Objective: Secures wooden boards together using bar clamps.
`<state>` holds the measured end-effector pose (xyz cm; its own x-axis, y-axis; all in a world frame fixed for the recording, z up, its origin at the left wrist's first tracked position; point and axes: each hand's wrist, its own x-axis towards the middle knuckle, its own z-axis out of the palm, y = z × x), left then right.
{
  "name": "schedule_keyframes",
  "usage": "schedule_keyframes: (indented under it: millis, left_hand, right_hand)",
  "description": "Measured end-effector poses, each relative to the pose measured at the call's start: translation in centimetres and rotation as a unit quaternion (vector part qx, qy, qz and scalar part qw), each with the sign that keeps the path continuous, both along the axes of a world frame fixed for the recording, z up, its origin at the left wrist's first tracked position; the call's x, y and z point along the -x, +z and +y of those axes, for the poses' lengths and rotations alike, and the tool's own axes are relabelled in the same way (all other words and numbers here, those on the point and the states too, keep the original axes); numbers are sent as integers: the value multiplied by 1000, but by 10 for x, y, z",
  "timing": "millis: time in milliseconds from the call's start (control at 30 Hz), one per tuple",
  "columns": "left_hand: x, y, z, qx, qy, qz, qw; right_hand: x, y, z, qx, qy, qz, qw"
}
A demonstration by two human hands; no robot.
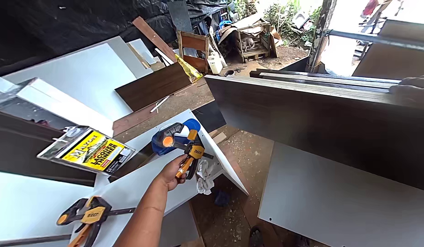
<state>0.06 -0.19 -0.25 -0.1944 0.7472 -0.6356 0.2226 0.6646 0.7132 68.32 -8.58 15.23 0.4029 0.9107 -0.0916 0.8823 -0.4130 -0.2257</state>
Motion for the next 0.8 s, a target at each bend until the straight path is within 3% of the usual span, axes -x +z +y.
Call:
schedule_keyframes:
  millis: [200, 367, 500, 667, 800]
  left_hand:
    - [-21, 11, -29, -49, -17, -39, 998]
    - [-54, 55, -57, -104, -146, -122, 976]
    - [-90, 88, -70, -132, -241, -132, 952]
    - [-133, 84, -87, -38, -336, -129, 932]
    - [-163, 67, -92, 70, -440, -43, 894]
  right_hand:
    - [-17, -12, 0, -36, 22, -5, 999]
    - [-6, -1, -5, -14, 24, -4, 1000]
    - [-5, -2, -7, -15, 27, -3, 1000]
    - [-3, 1, -8, -9, 21, 1, 1000]
    - [-6, -1, -6, 1, 24, -8, 1000]
